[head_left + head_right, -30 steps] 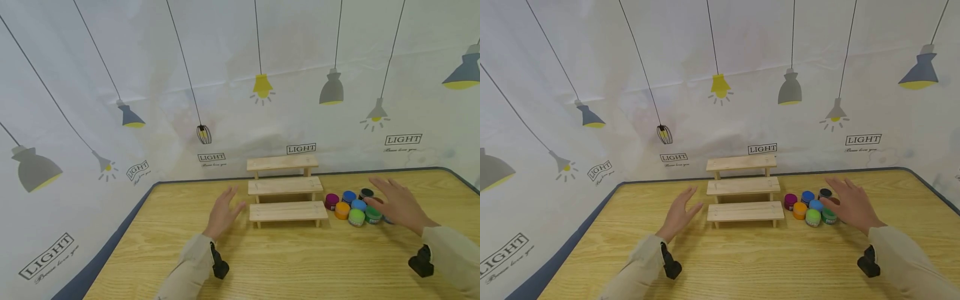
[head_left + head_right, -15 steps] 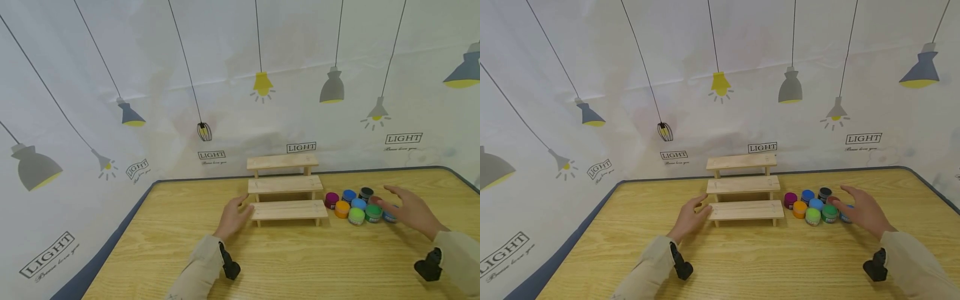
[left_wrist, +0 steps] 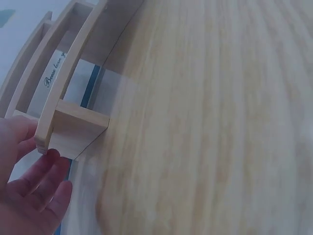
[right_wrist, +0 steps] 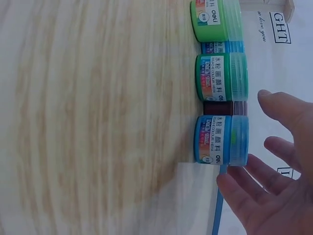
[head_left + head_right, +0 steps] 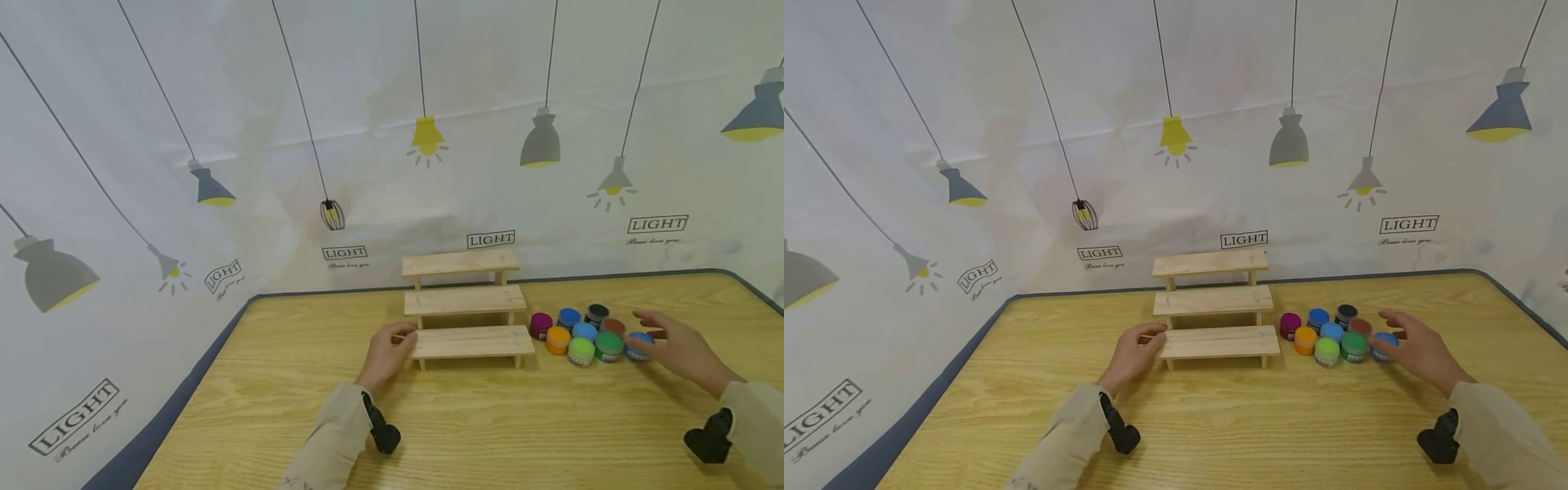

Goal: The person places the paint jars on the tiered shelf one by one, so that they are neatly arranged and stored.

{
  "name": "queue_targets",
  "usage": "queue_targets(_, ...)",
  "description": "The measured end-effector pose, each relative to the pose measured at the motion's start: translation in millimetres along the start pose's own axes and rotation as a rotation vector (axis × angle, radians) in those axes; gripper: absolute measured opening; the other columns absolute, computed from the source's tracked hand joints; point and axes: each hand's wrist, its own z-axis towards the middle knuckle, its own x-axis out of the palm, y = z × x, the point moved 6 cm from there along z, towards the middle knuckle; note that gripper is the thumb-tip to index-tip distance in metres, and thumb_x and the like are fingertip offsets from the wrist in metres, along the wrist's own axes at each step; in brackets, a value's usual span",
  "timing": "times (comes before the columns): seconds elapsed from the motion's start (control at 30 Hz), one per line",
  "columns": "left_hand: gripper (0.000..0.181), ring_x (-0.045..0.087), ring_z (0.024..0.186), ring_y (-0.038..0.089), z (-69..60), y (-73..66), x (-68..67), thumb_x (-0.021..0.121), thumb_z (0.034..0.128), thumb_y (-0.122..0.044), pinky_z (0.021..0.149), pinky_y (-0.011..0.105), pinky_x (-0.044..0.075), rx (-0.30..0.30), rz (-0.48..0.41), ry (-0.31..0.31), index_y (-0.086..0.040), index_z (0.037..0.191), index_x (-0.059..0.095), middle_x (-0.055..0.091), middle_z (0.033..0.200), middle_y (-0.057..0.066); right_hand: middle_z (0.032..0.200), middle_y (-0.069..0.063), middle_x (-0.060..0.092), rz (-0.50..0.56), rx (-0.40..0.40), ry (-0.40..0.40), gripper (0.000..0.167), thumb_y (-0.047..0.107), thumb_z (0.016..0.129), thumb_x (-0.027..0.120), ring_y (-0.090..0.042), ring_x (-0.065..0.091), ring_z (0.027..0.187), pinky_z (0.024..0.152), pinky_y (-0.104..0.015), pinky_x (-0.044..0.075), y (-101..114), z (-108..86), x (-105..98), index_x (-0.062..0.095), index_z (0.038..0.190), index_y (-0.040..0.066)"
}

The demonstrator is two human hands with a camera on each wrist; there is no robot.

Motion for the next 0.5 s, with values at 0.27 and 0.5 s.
queue_targets(0.27,0.022,0.055,0.081,0.017,4.8,3.3,-0.8,0.056,0.0882,-0.019,0.068,0.028,0.046,-0.003,0.007,-0.021,-0.006,0.103,0.065,0.061,0.097,0.007,0.117,-0.040,0.036,0.026,0.024,0.063,0.070,0.033,0.087,0.056,-0.054,0.040,0.100,0.073,-0.054,0.042,-8.9,2.3,4.6,0.028,0.128,-0.016)
queue_targets(0.5,0.022,0.055,0.085,0.019,6.4,3.7,-2.1,0.057,0.0880,-0.021,0.070,0.030,0.046,-0.012,-0.010,0.012,-0.007,0.103,0.065,0.060,0.098,0.007,0.115,-0.039,0.040,0.014,0.029,0.059,0.066,0.029,0.085,0.060,-0.051,0.044,0.098,0.070,-0.049,0.045,-10.8,1.8,5.6,0.033,0.125,-0.016)
